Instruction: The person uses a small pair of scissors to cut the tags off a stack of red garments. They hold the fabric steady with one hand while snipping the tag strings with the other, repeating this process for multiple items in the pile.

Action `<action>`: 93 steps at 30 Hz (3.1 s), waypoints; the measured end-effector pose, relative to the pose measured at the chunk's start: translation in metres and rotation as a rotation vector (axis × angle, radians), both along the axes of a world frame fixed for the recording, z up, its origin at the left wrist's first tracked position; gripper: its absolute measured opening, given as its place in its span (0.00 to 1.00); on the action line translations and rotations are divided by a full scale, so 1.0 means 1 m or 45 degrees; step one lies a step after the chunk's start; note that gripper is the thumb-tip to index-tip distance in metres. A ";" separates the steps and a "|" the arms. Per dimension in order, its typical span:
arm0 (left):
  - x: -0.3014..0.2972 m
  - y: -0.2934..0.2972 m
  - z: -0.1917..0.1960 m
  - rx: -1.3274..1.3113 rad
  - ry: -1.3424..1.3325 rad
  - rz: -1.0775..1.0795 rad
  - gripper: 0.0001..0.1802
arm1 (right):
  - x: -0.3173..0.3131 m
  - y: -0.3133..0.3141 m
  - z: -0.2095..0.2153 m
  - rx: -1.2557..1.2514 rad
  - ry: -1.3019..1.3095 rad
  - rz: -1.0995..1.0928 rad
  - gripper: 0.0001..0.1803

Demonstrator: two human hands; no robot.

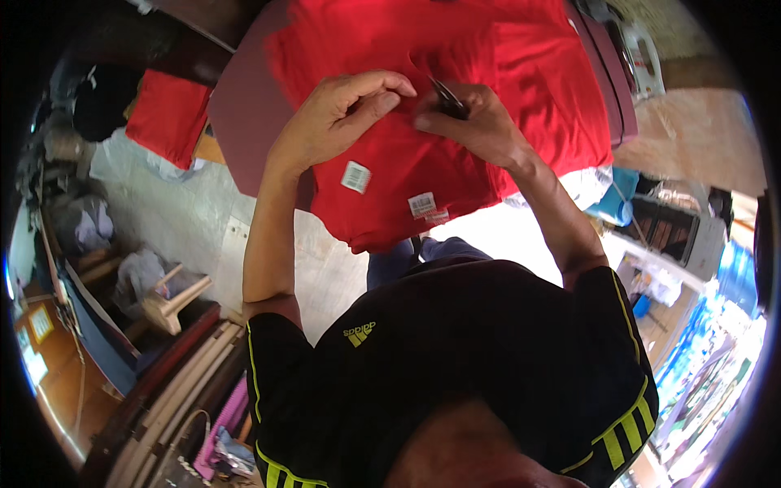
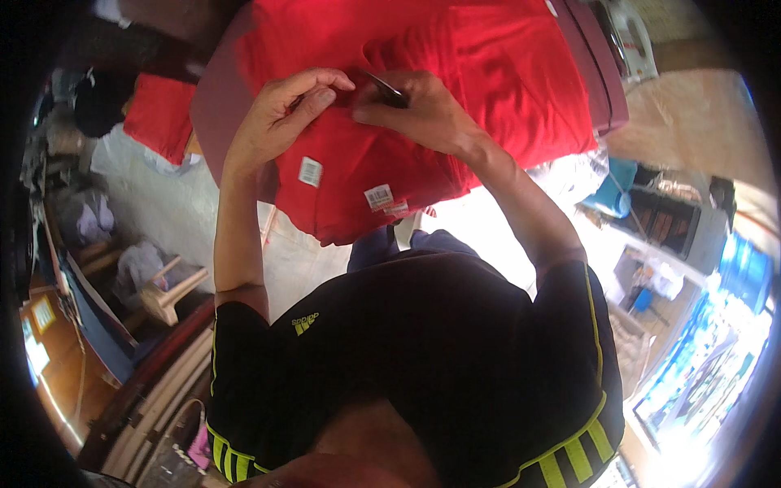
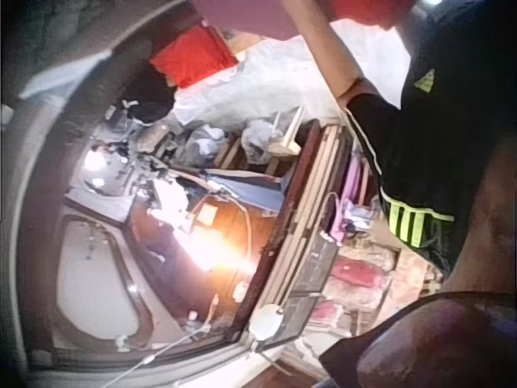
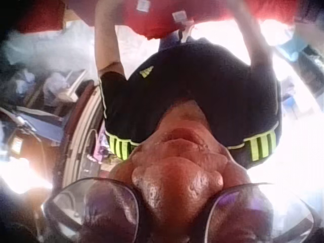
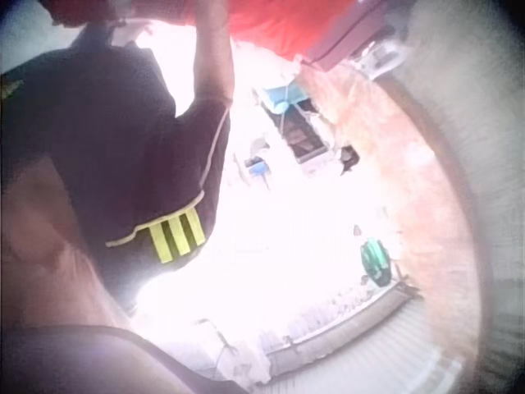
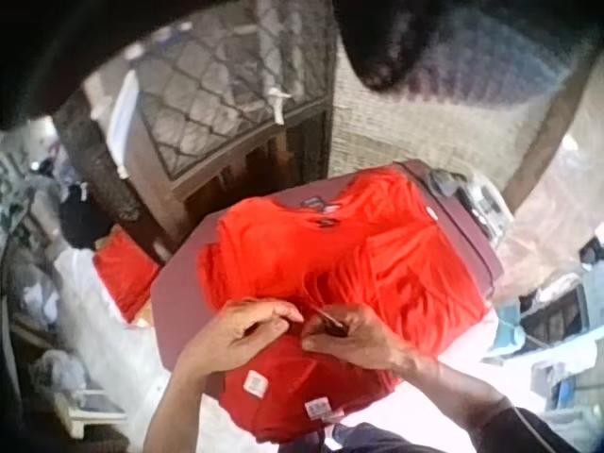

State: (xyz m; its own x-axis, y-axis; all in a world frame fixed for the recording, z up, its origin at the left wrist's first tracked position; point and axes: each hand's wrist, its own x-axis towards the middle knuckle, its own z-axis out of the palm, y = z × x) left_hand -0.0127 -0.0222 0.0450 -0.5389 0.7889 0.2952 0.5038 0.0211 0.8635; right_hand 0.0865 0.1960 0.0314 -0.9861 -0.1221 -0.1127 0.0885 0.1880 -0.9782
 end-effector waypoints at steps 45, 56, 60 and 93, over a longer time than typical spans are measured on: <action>0.074 0.024 -0.048 -0.271 0.454 0.403 0.09 | 0.072 -0.011 -0.059 0.833 0.555 -0.313 0.10; 0.068 0.023 -0.052 -0.344 0.623 0.246 0.09 | 0.073 -0.004 -0.064 0.544 0.510 -0.358 0.12; 0.066 0.020 -0.054 -0.369 0.534 0.259 0.08 | 0.077 -0.003 -0.057 0.551 0.543 -0.282 0.10; 0.059 0.014 -0.041 -0.200 -0.174 0.355 0.03 | 0.069 -0.026 -0.049 0.583 0.401 -0.068 0.08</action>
State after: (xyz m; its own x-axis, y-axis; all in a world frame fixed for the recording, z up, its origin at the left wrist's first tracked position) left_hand 0.0462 -0.0083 0.0038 -0.7664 0.6358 0.0916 0.3396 0.2800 0.8979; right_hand 0.1560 0.1699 -0.0173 -0.9842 -0.0789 0.1586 -0.1738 0.6033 -0.7783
